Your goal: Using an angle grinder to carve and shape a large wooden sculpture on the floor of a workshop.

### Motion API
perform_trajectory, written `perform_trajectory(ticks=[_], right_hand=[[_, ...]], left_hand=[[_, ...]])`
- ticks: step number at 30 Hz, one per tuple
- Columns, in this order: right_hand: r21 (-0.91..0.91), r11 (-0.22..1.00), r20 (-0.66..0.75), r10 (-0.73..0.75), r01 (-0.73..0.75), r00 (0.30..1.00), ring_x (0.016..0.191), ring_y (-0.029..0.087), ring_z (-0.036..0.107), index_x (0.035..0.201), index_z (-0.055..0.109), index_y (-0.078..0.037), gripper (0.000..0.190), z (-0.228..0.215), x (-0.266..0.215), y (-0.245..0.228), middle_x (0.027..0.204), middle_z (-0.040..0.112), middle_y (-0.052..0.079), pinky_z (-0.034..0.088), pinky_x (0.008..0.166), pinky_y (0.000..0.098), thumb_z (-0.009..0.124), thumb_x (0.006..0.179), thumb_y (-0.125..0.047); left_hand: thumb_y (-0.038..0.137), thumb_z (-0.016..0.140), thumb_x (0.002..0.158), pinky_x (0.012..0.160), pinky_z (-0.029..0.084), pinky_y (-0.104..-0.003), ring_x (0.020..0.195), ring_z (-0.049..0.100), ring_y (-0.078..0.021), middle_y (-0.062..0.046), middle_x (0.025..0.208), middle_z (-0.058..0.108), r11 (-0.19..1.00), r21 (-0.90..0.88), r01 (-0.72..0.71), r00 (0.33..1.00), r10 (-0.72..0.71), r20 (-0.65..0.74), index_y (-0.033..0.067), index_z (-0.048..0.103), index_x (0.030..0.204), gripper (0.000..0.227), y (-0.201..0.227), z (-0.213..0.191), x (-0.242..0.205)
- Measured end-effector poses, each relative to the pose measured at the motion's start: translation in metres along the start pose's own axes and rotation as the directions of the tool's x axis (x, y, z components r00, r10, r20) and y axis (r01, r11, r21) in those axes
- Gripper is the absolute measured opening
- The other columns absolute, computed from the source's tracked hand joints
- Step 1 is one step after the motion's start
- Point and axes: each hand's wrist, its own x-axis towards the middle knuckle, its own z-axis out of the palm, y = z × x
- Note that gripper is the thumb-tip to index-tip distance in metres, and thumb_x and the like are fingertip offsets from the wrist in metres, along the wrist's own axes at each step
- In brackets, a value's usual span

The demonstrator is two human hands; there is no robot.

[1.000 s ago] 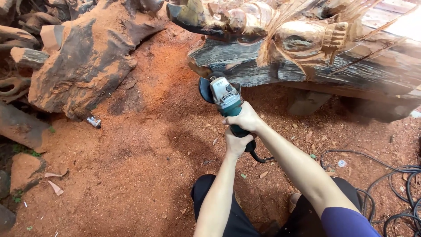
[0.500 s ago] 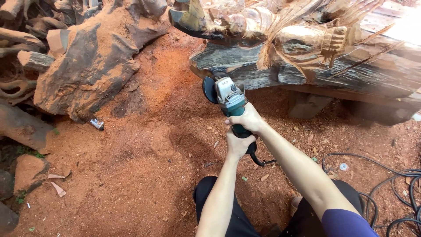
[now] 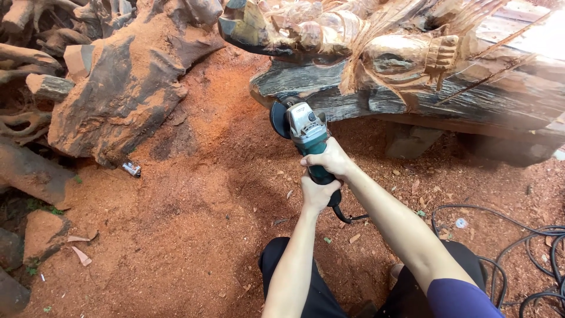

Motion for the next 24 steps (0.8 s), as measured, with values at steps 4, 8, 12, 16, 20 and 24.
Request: perform_trajectory(ticks=[4, 8, 12, 16, 20, 24], right_hand=[[0.012, 1.0, 0.006, -0.001, 0.001, 1.0, 0.063, 0.015, 0.061, 0.076, 0.07, -0.004, 0.034, -0.004, 0.003, 0.006, 0.068, 0.064, 0.006, 0.044, 0.054, 0.0264, 0.094, 0.053, -0.007], [0.033, 0.999, 0.008, -0.004, 0.004, 1.0, 0.063, 0.016, 0.06, 0.077, 0.07, -0.003, 0.034, -0.005, 0.003, 0.009, 0.068, 0.064, 0.006, 0.044, 0.055, 0.0269, 0.094, 0.053, -0.008], [0.047, 0.999, 0.008, -0.008, 0.008, 1.0, 0.063, 0.015, 0.06, 0.077, 0.069, -0.004, 0.036, -0.007, 0.003, 0.009, 0.068, 0.064, 0.006, 0.045, 0.055, 0.0271, 0.095, 0.052, -0.008], [0.057, 0.998, 0.019, -0.005, 0.004, 1.0, 0.063, 0.015, 0.06, 0.077, 0.07, -0.004, 0.035, -0.006, 0.003, 0.007, 0.068, 0.064, 0.006, 0.045, 0.056, 0.0262, 0.095, 0.053, -0.009], [0.077, 0.997, 0.009, -0.014, 0.013, 1.0, 0.064, 0.015, 0.061, 0.077, 0.069, -0.004, 0.034, -0.004, 0.001, 0.002, 0.068, 0.064, 0.005, 0.045, 0.056, 0.0258, 0.094, 0.054, -0.008], [0.081, 0.997, 0.006, -0.011, 0.01, 1.0, 0.064, 0.014, 0.061, 0.077, 0.07, -0.004, 0.033, -0.007, 0.001, 0.003, 0.068, 0.065, 0.005, 0.045, 0.056, 0.0252, 0.093, 0.054, -0.008]], left_hand=[[-0.002, 0.082, 0.051, 0.06, 0.053, -0.028, 0.069, 0.067, -0.0131, -0.005, 0.071, 0.068, 1.0, 0.026, 0.016, 1.0, -0.016, 0.003, 0.0087, 0.07, 0.09, 0.042, 0.006, 0.0, -0.001], [0.0, 0.081, 0.051, 0.059, 0.053, -0.028, 0.068, 0.066, -0.0133, -0.007, 0.07, 0.068, 0.998, 0.054, 0.014, 1.0, -0.014, -0.006, 0.0071, 0.069, 0.09, 0.041, 0.007, 0.0, -0.001], [0.001, 0.081, 0.051, 0.058, 0.052, -0.027, 0.067, 0.067, -0.0134, -0.007, 0.069, 0.068, 0.996, 0.088, 0.012, 1.0, -0.01, -0.022, 0.0081, 0.07, 0.089, 0.04, 0.002, 0.002, 0.001], [0.001, 0.082, 0.051, 0.057, 0.052, -0.028, 0.066, 0.066, -0.0129, -0.007, 0.067, 0.067, 0.996, 0.087, 0.015, 1.0, -0.013, -0.025, 0.0078, 0.07, 0.087, 0.038, 0.008, 0.003, 0.001], [0.001, 0.082, 0.051, 0.057, 0.052, -0.028, 0.066, 0.066, -0.0133, -0.007, 0.067, 0.067, 0.996, 0.088, 0.019, 1.0, -0.017, -0.021, 0.0079, 0.07, 0.084, 0.036, 0.009, 0.003, 0.001], [0.003, 0.083, 0.051, 0.058, 0.052, -0.028, 0.065, 0.067, -0.0134, -0.007, 0.066, 0.067, 0.991, 0.132, 0.022, 1.0, -0.02, -0.019, 0.0088, 0.07, 0.085, 0.037, 0.011, 0.006, 0.002]])
